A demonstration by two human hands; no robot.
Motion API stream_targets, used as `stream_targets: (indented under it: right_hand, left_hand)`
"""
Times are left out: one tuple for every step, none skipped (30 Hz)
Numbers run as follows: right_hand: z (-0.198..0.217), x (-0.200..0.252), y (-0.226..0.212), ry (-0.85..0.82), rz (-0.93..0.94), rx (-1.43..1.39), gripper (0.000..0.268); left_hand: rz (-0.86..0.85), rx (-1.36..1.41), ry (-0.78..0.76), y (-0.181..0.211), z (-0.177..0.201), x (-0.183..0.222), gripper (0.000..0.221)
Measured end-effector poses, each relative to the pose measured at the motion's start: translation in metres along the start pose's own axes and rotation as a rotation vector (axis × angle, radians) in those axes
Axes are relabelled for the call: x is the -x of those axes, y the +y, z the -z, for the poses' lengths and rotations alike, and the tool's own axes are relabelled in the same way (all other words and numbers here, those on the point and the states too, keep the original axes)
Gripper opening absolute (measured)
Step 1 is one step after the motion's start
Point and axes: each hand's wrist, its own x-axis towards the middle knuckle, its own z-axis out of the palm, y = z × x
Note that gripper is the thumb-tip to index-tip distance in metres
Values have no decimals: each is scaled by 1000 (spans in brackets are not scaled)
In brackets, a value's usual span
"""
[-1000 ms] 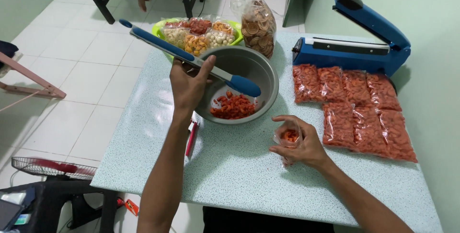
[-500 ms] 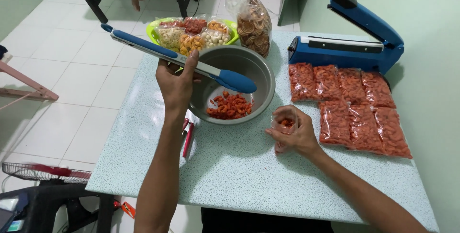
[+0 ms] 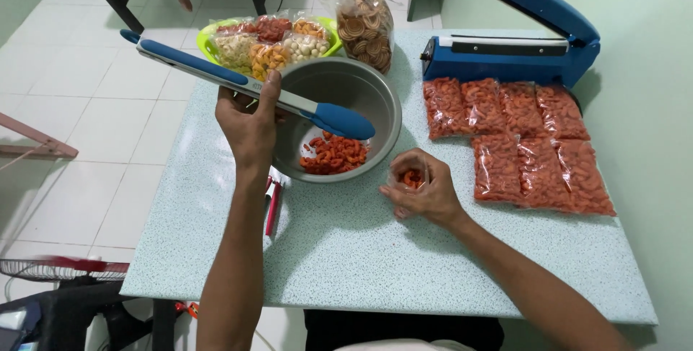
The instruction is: Using tongs to transfer small food items from a bowl into a small plastic container.
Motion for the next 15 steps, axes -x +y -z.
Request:
stream_targets:
  right_hand:
    - [1, 2, -1, 2, -4, -1, 41]
    - [2, 2, -2, -7, -2, -3, 39]
    - [2, 2, -4, -15, -1, -4, 38]
    - [2, 3, -2, -14, 0, -7, 38]
    - [2, 3, -1, -13, -3, -10, 37]
    - [3, 4, 1, -9, -6, -11, 36]
    - [2, 3, 0, -6, -6, -13, 36]
    - [1, 3, -1, -21, -7, -23, 37]
    - [0, 3, -2, -35, -7, -32, 38]
    - [1, 2, -3, -32, -7, -32, 38]
    - [2, 1, -3, -50, -14, -24, 38]
    - [1, 1, -3, -70, -25, -21, 38]
    - [-1, 2, -3, -70, -29, -24, 38]
    - [-1, 2, -3, -66, -37, -24, 39]
    - [0, 2, -3, -63, -45, -25, 39]
  left_hand:
    - [3, -1, -2, 0, 0, 1, 47]
    - [-6, -8, -2, 0, -1, 1, 46]
    - [-16, -16, -2, 0, -2, 0, 46]
    - [-17, -19, -3, 0, -1, -1, 46]
    - [-22, -6, -5, 1, 0, -1, 46]
    - [-25, 7, -9, 1, -1, -3, 46]
    - [-26, 5, -12, 1, -1, -3, 46]
    - [-18, 9, -12, 1, -3, -2, 45]
    - [-11, 13, -12, 1, -4, -1, 45]
    - [-12, 13, -14, 1, -4, -1, 45]
    - [-9, 17, -18, 1, -5, 0, 45]
    - [-2, 16, -20, 1, -3, 2, 45]
    - [1, 12, -20, 1, -3, 3, 45]
    - [6, 23, -19, 2, -4, 3, 45]
    - [10, 34, -19, 3, -5, 4, 45]
